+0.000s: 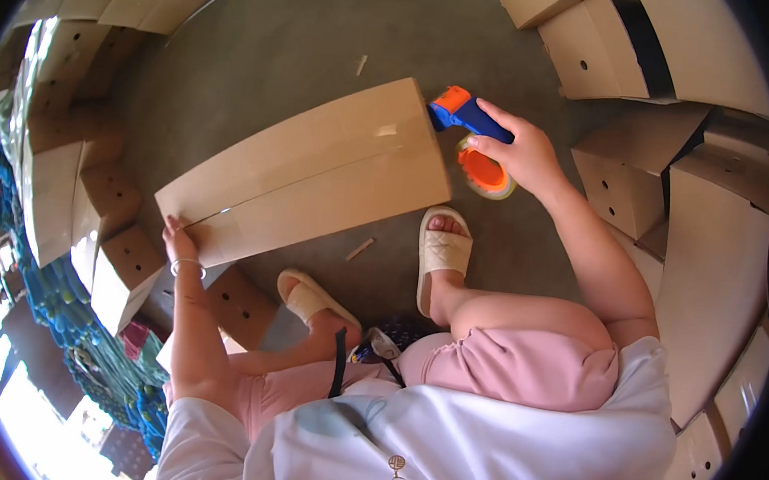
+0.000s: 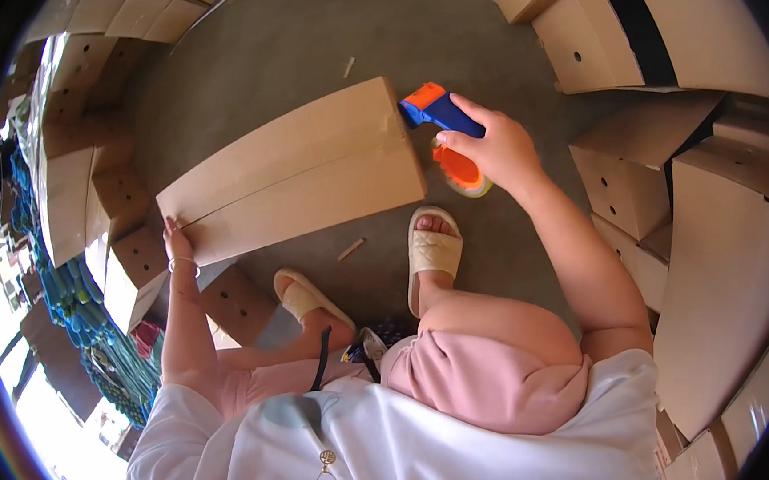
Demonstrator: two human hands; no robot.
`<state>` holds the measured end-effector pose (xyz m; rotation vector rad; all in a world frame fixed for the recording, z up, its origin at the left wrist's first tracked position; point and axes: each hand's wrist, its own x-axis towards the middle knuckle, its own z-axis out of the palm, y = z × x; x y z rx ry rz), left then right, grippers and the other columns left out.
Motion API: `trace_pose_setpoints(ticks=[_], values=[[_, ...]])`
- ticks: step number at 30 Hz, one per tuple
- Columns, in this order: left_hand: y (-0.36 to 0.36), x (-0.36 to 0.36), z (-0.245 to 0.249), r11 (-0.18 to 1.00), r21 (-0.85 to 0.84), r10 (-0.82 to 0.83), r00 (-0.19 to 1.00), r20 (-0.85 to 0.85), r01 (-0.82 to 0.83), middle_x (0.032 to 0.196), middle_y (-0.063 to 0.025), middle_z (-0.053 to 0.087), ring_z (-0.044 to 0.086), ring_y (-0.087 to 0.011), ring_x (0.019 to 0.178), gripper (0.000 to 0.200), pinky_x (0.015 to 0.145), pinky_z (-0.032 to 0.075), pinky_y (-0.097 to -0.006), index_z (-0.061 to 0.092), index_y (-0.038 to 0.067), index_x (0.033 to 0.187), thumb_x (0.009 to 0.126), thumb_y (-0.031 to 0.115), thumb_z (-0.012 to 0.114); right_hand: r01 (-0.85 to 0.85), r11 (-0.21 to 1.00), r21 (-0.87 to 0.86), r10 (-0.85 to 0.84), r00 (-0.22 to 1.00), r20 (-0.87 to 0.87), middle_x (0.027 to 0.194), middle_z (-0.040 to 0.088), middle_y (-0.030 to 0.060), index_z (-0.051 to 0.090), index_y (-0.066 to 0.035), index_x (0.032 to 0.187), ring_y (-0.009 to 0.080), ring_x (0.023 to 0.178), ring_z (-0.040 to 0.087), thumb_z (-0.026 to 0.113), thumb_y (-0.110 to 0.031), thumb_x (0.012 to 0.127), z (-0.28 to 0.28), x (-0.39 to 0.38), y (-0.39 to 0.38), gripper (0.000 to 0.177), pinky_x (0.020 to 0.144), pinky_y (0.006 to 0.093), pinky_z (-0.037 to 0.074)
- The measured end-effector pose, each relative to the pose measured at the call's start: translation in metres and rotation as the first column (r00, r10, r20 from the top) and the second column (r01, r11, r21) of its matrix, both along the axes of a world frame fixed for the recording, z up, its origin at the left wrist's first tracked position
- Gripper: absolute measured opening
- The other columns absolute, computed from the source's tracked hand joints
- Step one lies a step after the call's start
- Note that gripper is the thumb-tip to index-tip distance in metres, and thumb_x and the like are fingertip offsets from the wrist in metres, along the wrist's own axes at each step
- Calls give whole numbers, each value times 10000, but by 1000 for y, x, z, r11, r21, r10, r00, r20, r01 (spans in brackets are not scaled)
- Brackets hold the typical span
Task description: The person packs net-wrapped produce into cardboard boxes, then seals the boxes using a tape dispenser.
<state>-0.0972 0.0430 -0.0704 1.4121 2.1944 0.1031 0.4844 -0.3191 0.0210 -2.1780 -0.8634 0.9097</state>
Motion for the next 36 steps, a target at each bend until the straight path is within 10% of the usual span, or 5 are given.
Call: trace_pose_setpoints(ticks=[9,15,17,26,36], values=[[-155,117,89,464,-554,-853,516,-71,691,958,-222,651,619,-390,989,514,855,504,-439,525,13,1168,876,432,580,119,990,81,-144,800,582,992,675,148,542,-214,1343,274,905,662,698,-499,779,34,79,19,651,785,361,499],[-145,302,122,216,440,-952,288,-102,872,1358,-209,490,480,-347,1250,758,1042,386,-426,378,49,1404,802,372,706,260,870,419,-382,893,239,1148,640,113,494,-84,1373,156,984,608,693,-234,846,74,42,-55,583,875,286,466],[-157,345,108,390,27,-914,384,131,920,1419,-218,419,415,-368,1303,921,1069,358,-426,281,14,1446,755,402,752,352,818,454,-429,900,77,1212,608,97,467,-14,1383,117,1019,564,667,-115,871,77,11,-80,559,922,263,441],[-254,335,133,-40,376,-998,-58,36,926,1177,-127,550,552,-299,1062,584,896,461,-417,507,65,1273,774,264,735,98,894,438,-294,865,408,965,534,59,498,-34,1371,160,883,543,753,-98,727,92,-55,-127,696,826,273,439],[-259,441,140,549,-286,275,154,949,785,853,-2,625,554,-76,746,244,691,470,-238,632,33,1026,990,248,522,-90,936,339,-107,847,520,895,544,99,588,-91,1296,207,716,565,842,-118,604,104,-61,-101,738,630,318,491]])
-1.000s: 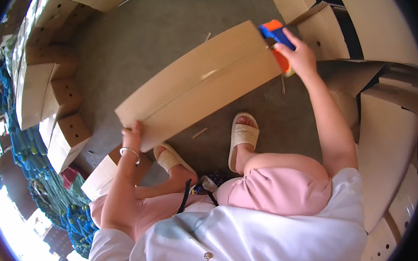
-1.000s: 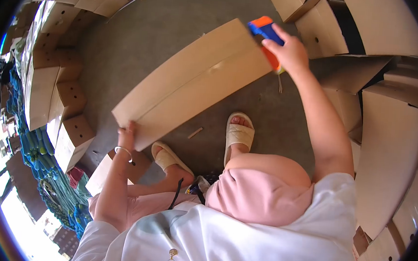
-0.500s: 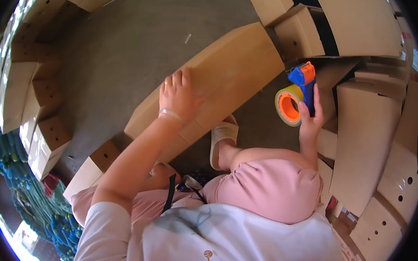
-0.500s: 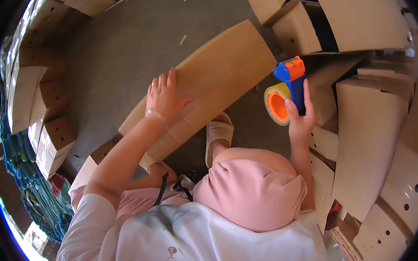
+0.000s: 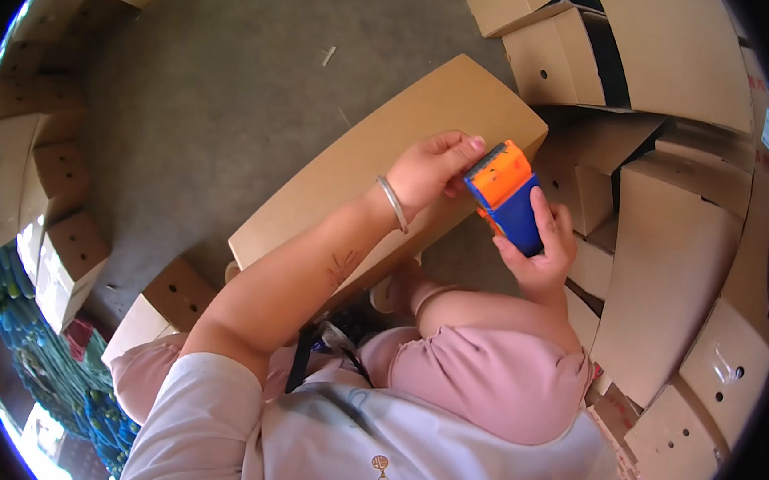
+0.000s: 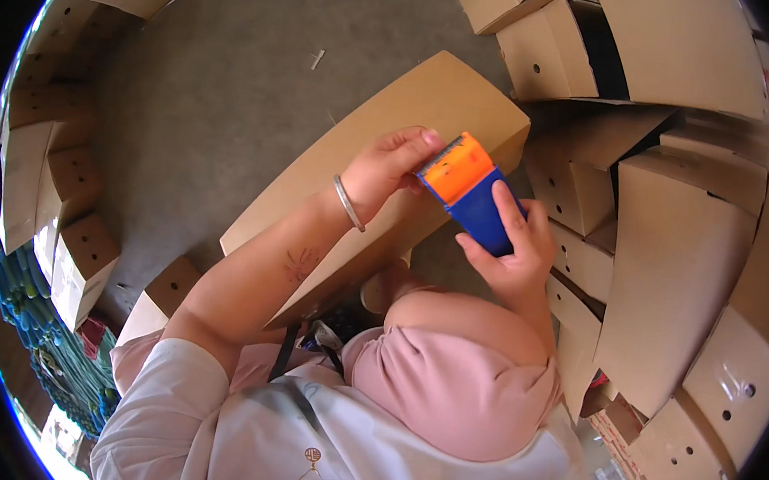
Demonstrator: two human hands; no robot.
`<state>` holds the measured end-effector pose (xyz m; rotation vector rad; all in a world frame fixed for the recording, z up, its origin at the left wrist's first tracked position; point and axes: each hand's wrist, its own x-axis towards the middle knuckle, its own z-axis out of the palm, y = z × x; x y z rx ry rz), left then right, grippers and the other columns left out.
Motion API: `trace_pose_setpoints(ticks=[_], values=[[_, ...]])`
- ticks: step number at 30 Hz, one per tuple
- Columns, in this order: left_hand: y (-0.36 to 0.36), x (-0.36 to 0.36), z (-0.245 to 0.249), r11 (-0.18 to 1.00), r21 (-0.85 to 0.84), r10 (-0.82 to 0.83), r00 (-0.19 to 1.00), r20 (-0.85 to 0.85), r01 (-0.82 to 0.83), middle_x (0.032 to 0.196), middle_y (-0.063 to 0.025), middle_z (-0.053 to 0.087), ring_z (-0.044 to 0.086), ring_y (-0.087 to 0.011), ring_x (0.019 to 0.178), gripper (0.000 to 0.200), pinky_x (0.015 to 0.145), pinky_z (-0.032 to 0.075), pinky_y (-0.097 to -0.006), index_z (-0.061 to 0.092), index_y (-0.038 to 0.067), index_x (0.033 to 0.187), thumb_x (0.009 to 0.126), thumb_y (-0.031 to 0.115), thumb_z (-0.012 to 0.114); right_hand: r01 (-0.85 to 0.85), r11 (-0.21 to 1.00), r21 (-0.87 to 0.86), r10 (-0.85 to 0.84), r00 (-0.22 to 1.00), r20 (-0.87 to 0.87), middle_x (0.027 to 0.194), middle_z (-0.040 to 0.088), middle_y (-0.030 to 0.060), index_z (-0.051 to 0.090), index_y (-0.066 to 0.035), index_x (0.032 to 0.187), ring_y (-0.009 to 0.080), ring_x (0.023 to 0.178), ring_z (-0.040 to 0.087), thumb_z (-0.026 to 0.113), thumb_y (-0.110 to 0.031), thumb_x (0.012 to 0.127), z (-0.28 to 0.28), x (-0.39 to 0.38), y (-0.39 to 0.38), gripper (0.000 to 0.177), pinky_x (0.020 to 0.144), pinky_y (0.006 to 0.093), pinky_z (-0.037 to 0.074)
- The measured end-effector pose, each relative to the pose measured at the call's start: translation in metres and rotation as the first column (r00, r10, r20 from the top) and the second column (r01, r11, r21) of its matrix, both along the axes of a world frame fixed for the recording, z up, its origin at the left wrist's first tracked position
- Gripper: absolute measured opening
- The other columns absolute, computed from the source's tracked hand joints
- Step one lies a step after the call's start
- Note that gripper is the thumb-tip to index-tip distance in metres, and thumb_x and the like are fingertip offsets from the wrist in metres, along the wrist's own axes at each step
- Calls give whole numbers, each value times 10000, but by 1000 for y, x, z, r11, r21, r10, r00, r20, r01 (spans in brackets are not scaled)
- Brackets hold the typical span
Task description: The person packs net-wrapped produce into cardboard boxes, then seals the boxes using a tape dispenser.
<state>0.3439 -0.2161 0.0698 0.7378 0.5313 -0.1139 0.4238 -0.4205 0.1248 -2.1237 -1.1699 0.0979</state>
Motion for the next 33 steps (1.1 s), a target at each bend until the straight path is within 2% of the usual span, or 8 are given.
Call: trace_pose_setpoints(ticks=[6,12,14,17,22,24,26,33], values=[[39,34,-20,679,716,-119,987,-109,161,874,-42,681,598,-95,819,186,739,468,-248,665,1,962,952,164,576,30,951,-308,-31,1000,1,848,522,75,582,-186,1309,242,691,557,851,-190,575,15,9,19,782,602,345,484],[143,82,-103,522,810,68,934,-351,266,1011,-86,697,645,-189,903,318,822,484,-309,667,69,1082,943,316,523,115,860,-497,-113,993,35,837,486,73,583,-177,1306,249,668,531,865,-205,550,13,16,-35,808,585,347,471],[119,94,-164,94,881,-145,882,-448,463,1069,-121,685,637,-233,1011,312,868,479,-354,657,92,1113,930,312,533,106,887,-449,-122,992,-9,844,482,87,582,-170,1306,250,674,525,867,-190,547,4,17,-44,811,582,341,464],[98,97,-238,420,764,-373,861,-346,489,1177,-154,642,591,-277,1120,338,927,457,-378,643,105,1159,917,321,547,86,926,-368,-83,996,23,851,476,105,576,-164,1312,253,686,523,868,-182,550,-12,19,-47,816,581,331,456],[140,67,-136,255,526,-283,583,-762,811,1340,-164,535,506,-351,1227,572,1000,417,-428,515,64,1324,861,395,581,69,940,-335,-61,998,36,846,485,99,564,-174,1325,255,675,525,865,-197,578,-26,22,-40,806,580,333,459],[152,46,-98,304,765,-41,810,-585,568,1351,-174,519,510,-355,1219,581,996,418,-440,503,46,1322,866,398,577,85,937,-339,-67,996,66,838,497,93,562,-192,1328,265,661,538,854,-230,612,-21,25,-11,774,573,351,470],[135,15,-59,-86,912,39,916,-398,400,1302,-174,547,499,-317,1234,603,1016,396,-412,535,82,1301,821,424,659,78,932,-354,-52,995,84,830,522,97,568,-214,1319,284,659,573,827,-292,663,-15,31,31,710,573,368,487],[-23,-36,-25,-397,791,-33,854,-519,466,1551,-144,183,118,-406,1435,912,1062,140,-706,293,175,1480,736,488,717,14,864,-504,28,997,77,909,623,158,564,-226,1305,344,817,659,666,-477,794,-12,58,149,578,725,435,530]])
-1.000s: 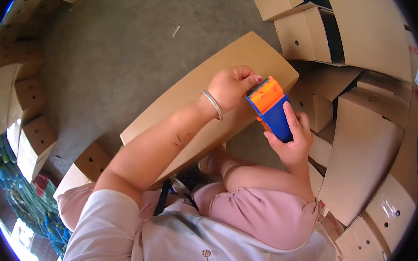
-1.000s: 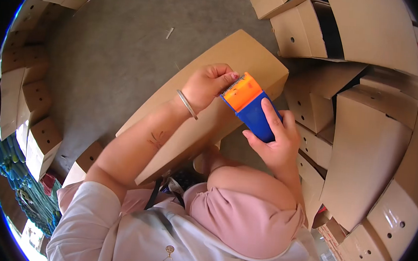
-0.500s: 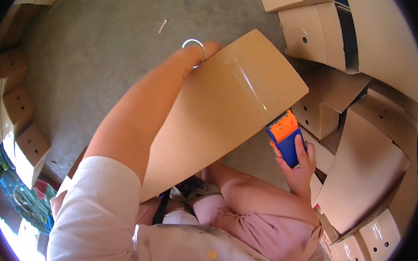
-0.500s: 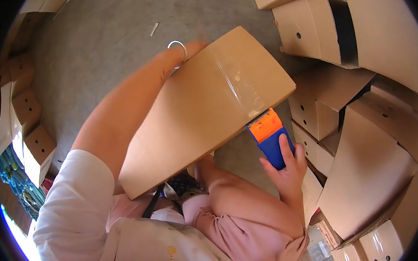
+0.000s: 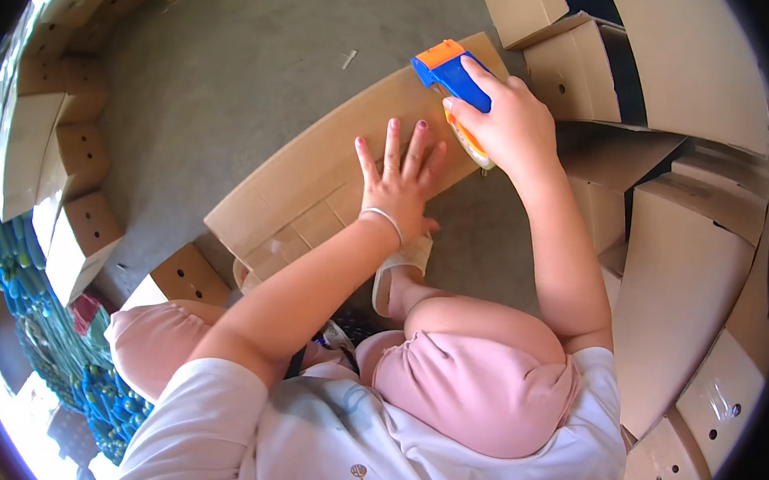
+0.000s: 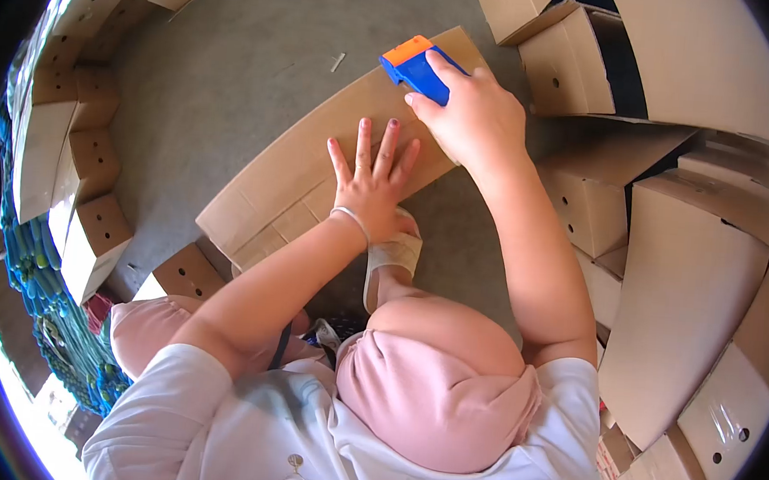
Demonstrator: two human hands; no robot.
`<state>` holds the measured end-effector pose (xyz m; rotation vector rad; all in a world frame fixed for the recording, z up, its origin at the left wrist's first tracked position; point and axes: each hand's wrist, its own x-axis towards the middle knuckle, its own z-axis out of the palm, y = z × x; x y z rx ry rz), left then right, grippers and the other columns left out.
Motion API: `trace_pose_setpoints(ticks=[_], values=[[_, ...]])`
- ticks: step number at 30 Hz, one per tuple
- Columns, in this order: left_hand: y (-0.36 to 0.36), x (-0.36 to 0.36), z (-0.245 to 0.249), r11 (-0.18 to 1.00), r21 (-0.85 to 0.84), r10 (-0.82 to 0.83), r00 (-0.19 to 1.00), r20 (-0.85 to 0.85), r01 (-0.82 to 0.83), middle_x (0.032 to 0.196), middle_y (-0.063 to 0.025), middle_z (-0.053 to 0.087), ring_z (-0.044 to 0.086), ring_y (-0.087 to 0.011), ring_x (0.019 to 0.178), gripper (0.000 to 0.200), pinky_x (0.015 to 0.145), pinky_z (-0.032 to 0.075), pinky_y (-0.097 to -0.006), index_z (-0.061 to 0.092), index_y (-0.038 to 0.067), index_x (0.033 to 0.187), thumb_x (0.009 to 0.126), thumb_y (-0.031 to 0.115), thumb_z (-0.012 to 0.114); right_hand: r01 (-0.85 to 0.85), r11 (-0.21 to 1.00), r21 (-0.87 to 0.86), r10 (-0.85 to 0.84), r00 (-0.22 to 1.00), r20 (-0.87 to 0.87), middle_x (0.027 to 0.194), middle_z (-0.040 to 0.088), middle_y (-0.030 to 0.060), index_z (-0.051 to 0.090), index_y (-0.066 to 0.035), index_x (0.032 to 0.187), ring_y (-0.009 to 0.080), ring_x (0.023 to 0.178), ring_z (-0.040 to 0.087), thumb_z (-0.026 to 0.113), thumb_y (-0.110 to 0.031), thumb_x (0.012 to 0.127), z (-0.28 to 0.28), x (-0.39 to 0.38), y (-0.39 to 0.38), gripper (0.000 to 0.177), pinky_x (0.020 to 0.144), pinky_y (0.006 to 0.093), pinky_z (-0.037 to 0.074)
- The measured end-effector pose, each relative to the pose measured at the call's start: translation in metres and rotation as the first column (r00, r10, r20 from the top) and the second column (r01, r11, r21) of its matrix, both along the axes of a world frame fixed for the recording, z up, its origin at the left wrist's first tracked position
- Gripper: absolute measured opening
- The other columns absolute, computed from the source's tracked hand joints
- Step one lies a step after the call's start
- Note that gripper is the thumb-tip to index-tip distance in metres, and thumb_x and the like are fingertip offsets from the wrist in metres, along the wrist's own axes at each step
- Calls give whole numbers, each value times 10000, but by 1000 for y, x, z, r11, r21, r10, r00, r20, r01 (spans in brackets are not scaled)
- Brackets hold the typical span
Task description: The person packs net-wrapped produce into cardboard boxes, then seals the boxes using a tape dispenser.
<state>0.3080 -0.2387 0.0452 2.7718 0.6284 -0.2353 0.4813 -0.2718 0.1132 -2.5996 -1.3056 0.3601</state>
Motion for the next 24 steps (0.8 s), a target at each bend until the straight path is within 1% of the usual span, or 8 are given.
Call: trace_pose_setpoints(ticks=[5,9,13,16,18,19,23,24], values=[[19,3,-21,999,11,47,998,32,-48,1567,-144,157,86,-402,1446,949,1052,92,-737,224,177,1507,753,507,696,11,1000,3,-12,998,58,861,569,140,547,-246,1330,331,714,641,717,-389,782,-11,-14,-75,591,603,418,522],[37,10,-12,999,13,30,1000,3,-30,1555,-163,195,127,-406,1440,902,1056,124,-721,262,143,1493,772,480,686,-3,980,199,-14,997,82,796,512,106,542,-263,1337,311,610,600,769,-335,740,-57,-24,-131,642,534,414,498],[120,14,3,999,-24,-41,999,7,41,1527,-191,262,231,-382,1418,880,1056,213,-682,279,134,1485,773,452,686,-67,928,366,25,993,118,803,526,97,549,-254,1328,296,613,608,781,-347,719,-46,-8,-72,659,543,398,505],[171,16,-2,945,-328,74,983,170,-15,1523,-186,267,268,-375,1402,921,1047,244,-665,263,152,1491,748,461,710,-102,925,365,57,989,133,793,561,106,572,-232,1294,290,644,628,764,-385,730,-27,8,9,615,560,376,518],[155,21,14,968,244,43,996,75,-60,1526,-159,253,283,-379,1384,995,1049,258,-629,236,202,1502,698,473,755,-110,917,384,70,991,116,785,571,109,584,-227,1278,288,660,634,756,-401,736,-27,16,47,594,569,373,521],[145,23,19,934,352,80,997,-24,-66,1536,-124,219,282,-375,1371,1097,1056,261,-594,209,263,1509,619,498,806,-99,929,355,65,992,108,775,571,109,592,-229,1268,285,670,634,749,-406,741,-29,18,60,578,576,371,522],[185,32,9,953,278,151,985,-83,-123,1547,-102,189,264,-378,1375,1199,1061,265,-571,191,300,1514,533,525,843,-104,904,414,71,993,94,775,565,110,592,-250,1272,279,670,629,737,-411,752,-43,13,51,563,576,373,520],[194,33,6,957,255,164,983,-85,-138,1549,-100,189,263,-383,1376,1220,1066,266,-564,180,308,1517,520,529,848,-59,939,340,36,997,74,786,563,110,580,-260,1286,282,658,625,742,-416,746,-51,9,30,585,561,379,516]])
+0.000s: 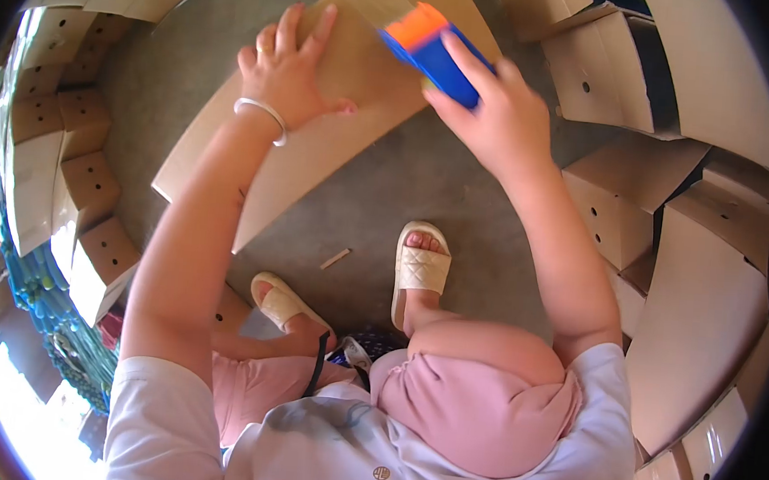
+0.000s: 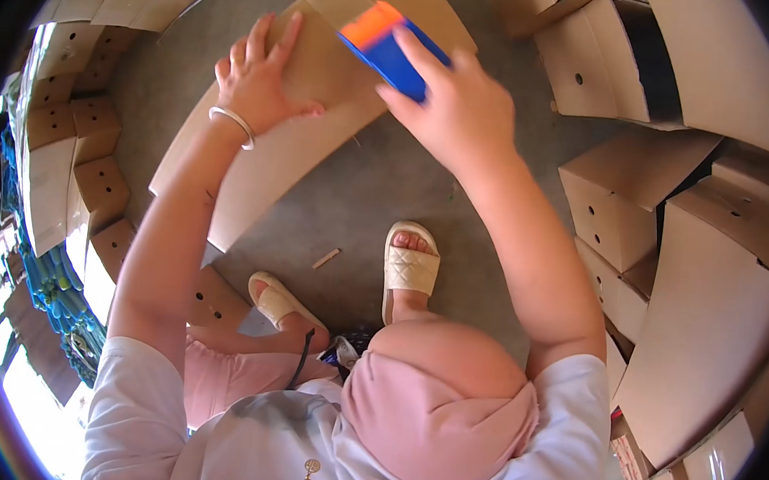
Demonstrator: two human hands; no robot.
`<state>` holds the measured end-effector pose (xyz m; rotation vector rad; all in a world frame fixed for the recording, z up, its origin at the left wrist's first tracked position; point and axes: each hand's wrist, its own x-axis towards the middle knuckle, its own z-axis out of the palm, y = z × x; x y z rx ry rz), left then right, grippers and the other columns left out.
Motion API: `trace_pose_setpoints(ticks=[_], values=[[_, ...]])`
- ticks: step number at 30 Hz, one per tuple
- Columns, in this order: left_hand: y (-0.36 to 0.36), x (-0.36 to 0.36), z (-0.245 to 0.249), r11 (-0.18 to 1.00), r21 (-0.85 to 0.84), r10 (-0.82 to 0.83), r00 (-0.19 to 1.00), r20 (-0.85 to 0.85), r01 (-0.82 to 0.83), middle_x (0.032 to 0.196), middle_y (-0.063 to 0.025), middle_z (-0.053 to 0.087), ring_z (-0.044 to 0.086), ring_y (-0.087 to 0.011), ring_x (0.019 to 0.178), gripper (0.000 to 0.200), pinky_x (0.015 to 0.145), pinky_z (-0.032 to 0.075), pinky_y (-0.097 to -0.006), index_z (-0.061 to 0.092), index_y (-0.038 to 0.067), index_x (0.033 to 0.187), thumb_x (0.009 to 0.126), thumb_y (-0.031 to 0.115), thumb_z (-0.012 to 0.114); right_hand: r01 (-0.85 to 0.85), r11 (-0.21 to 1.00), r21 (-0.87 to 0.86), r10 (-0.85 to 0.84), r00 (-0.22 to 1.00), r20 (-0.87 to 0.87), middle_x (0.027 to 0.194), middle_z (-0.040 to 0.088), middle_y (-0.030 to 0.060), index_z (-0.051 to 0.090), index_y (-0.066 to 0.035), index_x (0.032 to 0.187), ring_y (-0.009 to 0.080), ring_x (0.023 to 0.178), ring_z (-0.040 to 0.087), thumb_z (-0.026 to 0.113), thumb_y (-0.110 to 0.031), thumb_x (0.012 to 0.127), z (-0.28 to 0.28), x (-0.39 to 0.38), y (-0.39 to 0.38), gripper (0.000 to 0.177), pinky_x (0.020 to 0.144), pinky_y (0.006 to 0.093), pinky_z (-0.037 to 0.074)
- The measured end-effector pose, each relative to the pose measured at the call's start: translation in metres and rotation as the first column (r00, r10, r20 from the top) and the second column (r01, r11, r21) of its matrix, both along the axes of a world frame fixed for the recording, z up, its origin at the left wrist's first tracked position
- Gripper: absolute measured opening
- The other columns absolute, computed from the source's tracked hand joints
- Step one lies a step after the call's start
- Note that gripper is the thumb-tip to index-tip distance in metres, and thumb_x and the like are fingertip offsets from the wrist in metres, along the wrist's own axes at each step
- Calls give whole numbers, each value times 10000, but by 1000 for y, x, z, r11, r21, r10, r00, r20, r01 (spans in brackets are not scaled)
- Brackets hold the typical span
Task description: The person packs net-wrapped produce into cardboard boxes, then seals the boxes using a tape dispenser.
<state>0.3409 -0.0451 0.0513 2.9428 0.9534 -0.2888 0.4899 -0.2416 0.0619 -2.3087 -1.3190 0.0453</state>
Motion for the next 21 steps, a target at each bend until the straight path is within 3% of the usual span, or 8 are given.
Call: trace_pose_setpoints(ticks=[3,4,5,12,15,18,19,21], values=[[35,3,-15,999,-32,-24,1000,4,24,1555,-103,190,266,-378,1382,1223,1043,297,-526,147,333,1521,533,634,803,55,993,-101,-58,998,-27,814,562,112,542,-285,1326,288,643,624,753,-426,735,-54,-14,-80,644,532,389,509],[42,6,-14,994,-110,11,1000,4,-11,1558,-84,186,248,-378,1397,1227,1097,255,-529,162,351,1517,517,503,857,59,992,-109,-63,997,-34,819,562,113,534,-290,1334,290,642,624,756,-427,733,-77,-17,-103,656,527,390,508],[48,6,-19,994,-112,12,1000,2,-11,1558,-84,186,248,-378,1397,1227,1097,255,-529,162,351,1517,517,503,857,72,979,-192,-84,995,-51,826,568,119,532,-292,1335,292,652,630,752,-427,737,-98,-19,-116,651,543,393,516],[67,7,-32,988,-156,12,1000,17,-9,1548,-94,200,250,-403,1381,1258,1102,223,-543,175,345,1515,481,573,853,17,882,-472,-92,986,-137,897,629,144,541,-289,1332,306,751,667,712,-485,738,-96,17,-9,648,667,429,539],[64,4,-32,988,-153,26,999,31,-21,1547,-100,201,245,-404,1383,1261,1096,227,-546,177,341,1516,478,557,859,-53,837,-545,-150,935,-323,975,680,127,566,-271,1317,291,857,679,703,-513,708,-92,32,15,670,743,411,535],[46,3,-24,995,-98,27,998,55,-21,1538,-117,211,252,-401,1376,1257,1088,234,-535,187,330,1517,478,532,865,-65,866,-496,-242,813,-529,1059,698,108,599,-224,1292,273,978,663,702,-512,681,-93,45,11,683,842,352,508],[36,2,-21,998,-62,34,999,40,-31,1534,-121,218,257,-399,1371,1254,1084,236,-536,193,325,1517,479,524,867,-63,866,-496,-241,816,-525,1059,698,108,599,-224,1292,273,978,663,702,-512,681,-102,48,7,683,842,352,508],[14,-2,-17,1000,-8,28,998,63,-28,1530,-121,225,274,-392,1358,1236,1077,242,-536,213,319,1512,482,514,868,-56,868,-493,-335,666,-666,1053,700,113,601,-217,1290,275,978,664,698,-517,685,-127,48,0,682,850,364,506]])
